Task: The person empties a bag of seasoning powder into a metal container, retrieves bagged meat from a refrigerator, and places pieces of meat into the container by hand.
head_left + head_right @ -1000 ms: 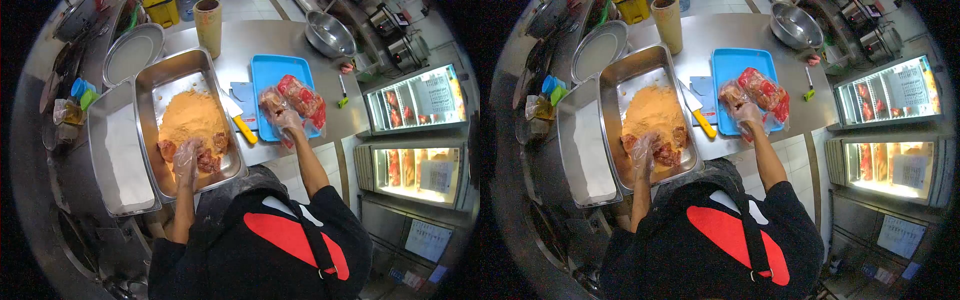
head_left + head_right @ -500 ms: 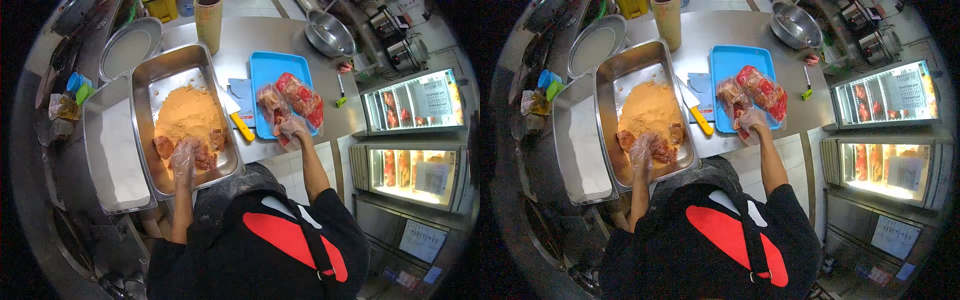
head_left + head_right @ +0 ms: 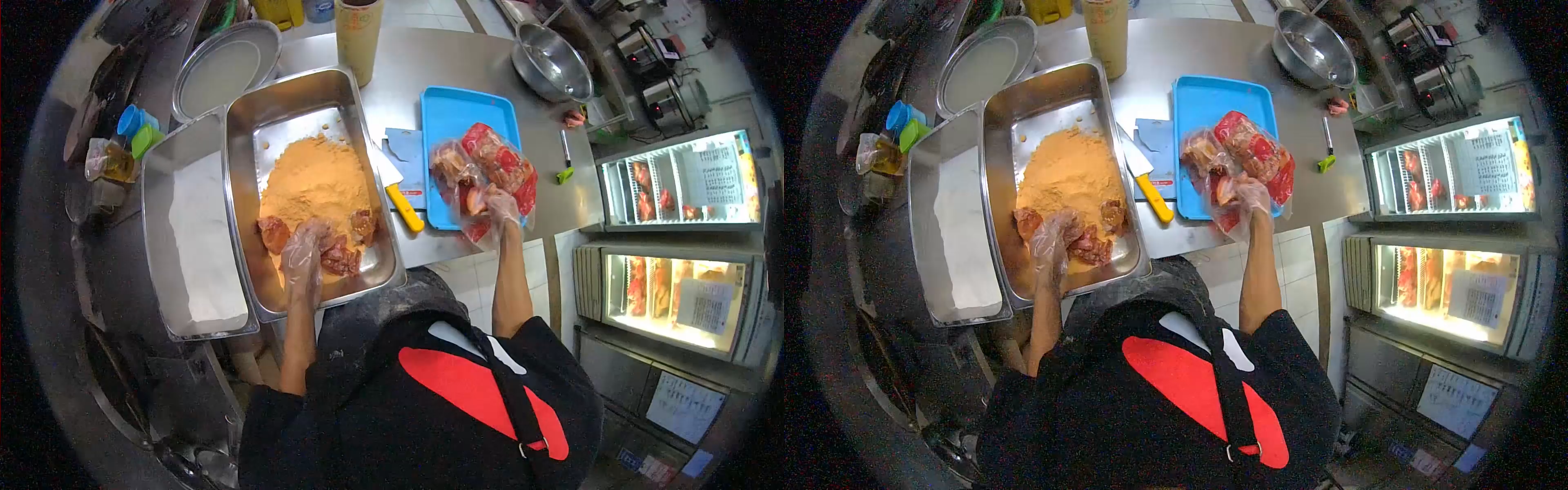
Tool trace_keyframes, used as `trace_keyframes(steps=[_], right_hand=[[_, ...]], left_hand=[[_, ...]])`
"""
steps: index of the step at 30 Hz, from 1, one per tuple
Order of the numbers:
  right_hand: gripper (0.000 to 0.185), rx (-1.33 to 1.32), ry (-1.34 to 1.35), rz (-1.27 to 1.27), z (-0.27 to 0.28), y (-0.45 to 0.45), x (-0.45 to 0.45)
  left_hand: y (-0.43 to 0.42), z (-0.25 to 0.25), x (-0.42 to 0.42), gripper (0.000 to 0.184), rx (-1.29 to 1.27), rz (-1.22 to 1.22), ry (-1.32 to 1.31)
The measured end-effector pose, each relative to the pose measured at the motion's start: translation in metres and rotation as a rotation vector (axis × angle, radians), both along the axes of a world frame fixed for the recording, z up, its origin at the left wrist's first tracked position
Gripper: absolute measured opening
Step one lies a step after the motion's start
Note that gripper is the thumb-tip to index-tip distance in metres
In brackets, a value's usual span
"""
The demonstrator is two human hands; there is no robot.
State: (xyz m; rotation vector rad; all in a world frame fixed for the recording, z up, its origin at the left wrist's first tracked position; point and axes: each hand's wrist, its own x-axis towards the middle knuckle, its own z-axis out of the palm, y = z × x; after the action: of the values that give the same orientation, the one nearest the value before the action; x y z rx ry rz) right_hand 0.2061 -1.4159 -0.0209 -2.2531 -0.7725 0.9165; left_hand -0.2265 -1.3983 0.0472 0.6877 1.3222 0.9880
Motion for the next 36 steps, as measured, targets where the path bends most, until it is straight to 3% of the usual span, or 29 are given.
trace_keyframes(steps=[1,2,4,6,8,11,12,15,16,18,19,21,23,25,28,34,36], right_hand=[[0.037,0.007,0.05,-0.115,0.015,0.002,-0.005],[0.035,-0.016,-0.164,0.005,0.007,0.003,0.002],[0.033,0.146,0.02,0.019,0.033,0.009,-0.04],[0.031,0.571,0.309,0.349,0.039,0.015,-0.074],[0.022,0.657,0.351,0.567,0.087,0.031,-0.124],[0.019,0.625,-0.311,0.525,0.086,0.043,-0.109],[0.019,0.43,-0.266,0.413,0.087,0.041,-0.099],[0.024,-0.019,-0.152,0.047,0.092,0.034,-0.082],[0.026,-0.021,-0.292,0.181,0.06,0.033,-0.061],[0.03,-0.033,-0.567,0.439,-0.028,0.028,-0.016],[0.031,0.147,-0.552,0.438,-0.021,0.033,-0.024],[0.034,0.508,-0.506,0.42,0.006,0.046,-0.051],[0.04,0.582,0.087,0.386,-0.086,0.073,-0.012],[0.04,0.547,-0.094,0.581,-0.123,0.097,0.005],[0.04,0.474,-0.341,0.768,-0.13,0.116,0.013],[0.038,0.281,-0.536,0.62,-0.041,0.098,-0.031],[0.038,0.219,-0.572,0.595,-0.027,0.097,-0.039]], left_hand=[[0.002,0.008,-0.001,0.028,0.02,-0.038,0.086],[0.004,0.012,-0.002,0.028,0.042,-0.079,0.172],[0.001,-0.015,-0.008,0.026,0.024,0.033,-0.001],[0.006,-0.033,-0.019,0.025,0.061,0.056,-0.032],[0.014,-0.039,-0.032,0.024,0.157,0.01,0.078],[0.016,0.002,-0.04,0.024,0.472,-0.121,0.81],[0.02,0.014,-0.037,0.025,0.174,0.141,0.218],[0.014,0.017,-0.044,0.024,0.234,0.241,-0.095],[0.018,0.019,-0.048,0.024,0.088,0.251,-0.073],[0.012,0.014,-0.047,0.024,0.217,0.15,0.119],[0.01,0.01,-0.047,0.024,0.281,0.093,0.218],[0.008,-0.009,-0.043,0.026,0.283,0.086,0.115],[0.007,-0.012,-0.041,0.026,0.252,0.092,0.065],[0.009,-0.002,-0.031,0.027,0.188,0.107,0.05],[0.012,-0.006,-0.03,0.027,0.165,0.082,0.115],[0.013,-0.037,-0.038,0.028,0.243,-0.062,0.34],[0.014,-0.026,-0.03,0.027,0.166,-0.041,0.259]])
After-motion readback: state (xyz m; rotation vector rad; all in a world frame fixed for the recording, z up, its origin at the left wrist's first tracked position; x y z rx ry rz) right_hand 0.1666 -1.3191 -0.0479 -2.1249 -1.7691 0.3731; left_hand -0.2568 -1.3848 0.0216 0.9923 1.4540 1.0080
